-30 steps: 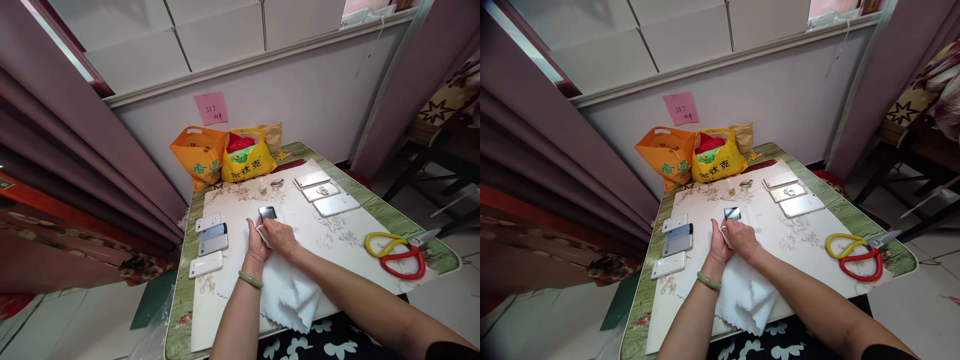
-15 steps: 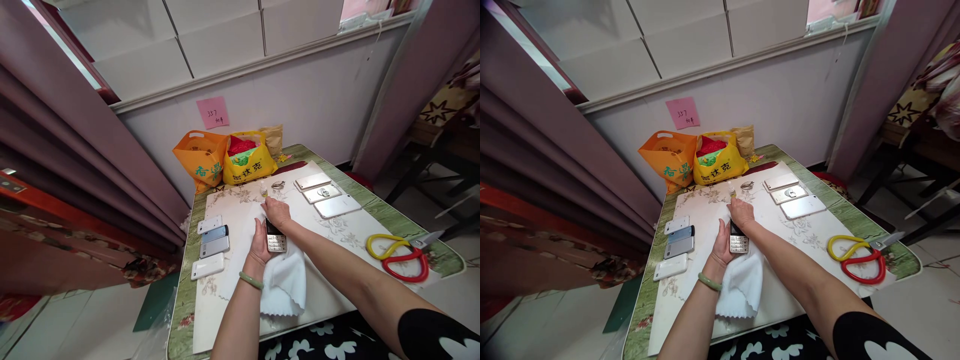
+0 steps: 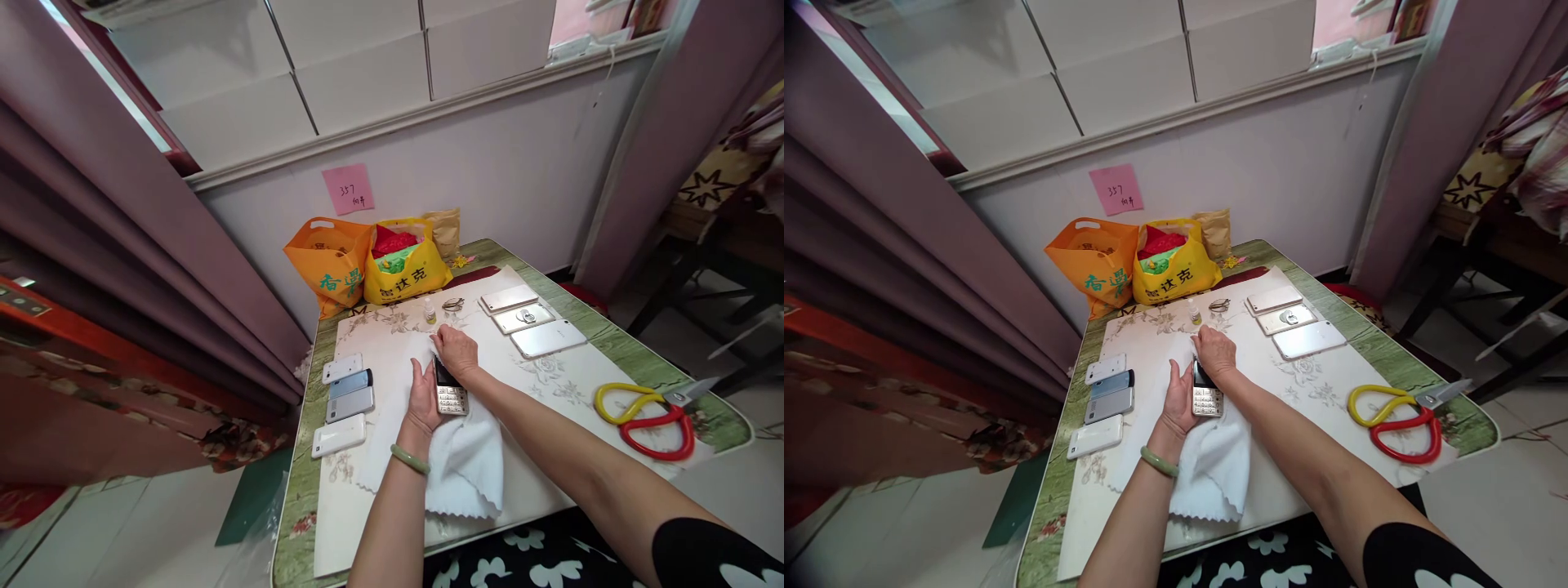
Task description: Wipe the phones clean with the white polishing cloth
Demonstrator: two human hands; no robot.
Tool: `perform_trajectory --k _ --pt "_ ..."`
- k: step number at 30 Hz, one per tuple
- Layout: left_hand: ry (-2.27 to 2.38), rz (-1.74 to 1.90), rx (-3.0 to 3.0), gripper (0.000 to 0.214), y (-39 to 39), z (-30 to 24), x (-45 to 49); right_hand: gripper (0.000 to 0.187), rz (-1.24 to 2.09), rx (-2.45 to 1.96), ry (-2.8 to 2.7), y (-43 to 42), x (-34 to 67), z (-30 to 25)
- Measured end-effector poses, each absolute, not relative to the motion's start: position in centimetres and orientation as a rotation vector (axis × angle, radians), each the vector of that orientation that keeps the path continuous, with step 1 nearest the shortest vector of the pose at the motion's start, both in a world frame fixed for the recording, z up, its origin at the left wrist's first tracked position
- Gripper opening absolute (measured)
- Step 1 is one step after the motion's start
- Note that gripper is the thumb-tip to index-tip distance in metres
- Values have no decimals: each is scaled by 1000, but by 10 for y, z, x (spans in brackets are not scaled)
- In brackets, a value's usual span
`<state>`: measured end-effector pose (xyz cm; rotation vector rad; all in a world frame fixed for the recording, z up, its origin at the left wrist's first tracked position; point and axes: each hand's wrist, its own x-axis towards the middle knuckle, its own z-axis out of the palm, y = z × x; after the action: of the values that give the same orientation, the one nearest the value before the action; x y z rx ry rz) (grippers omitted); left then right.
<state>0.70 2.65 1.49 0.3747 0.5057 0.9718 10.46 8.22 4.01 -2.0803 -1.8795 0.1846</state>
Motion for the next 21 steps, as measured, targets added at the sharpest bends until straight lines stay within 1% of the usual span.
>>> perform_trajectory --k 4,15,21 --pt "521 985 359 66 26 13 7 27 163 -2026 -1952 78 104 38" --pt "577 977 292 60 26 13 9 20 133 -1876 -2066 57 105 35" --pt "565 942 291 65 26 14 9 16 163 -1769 -2096 50 110 35"
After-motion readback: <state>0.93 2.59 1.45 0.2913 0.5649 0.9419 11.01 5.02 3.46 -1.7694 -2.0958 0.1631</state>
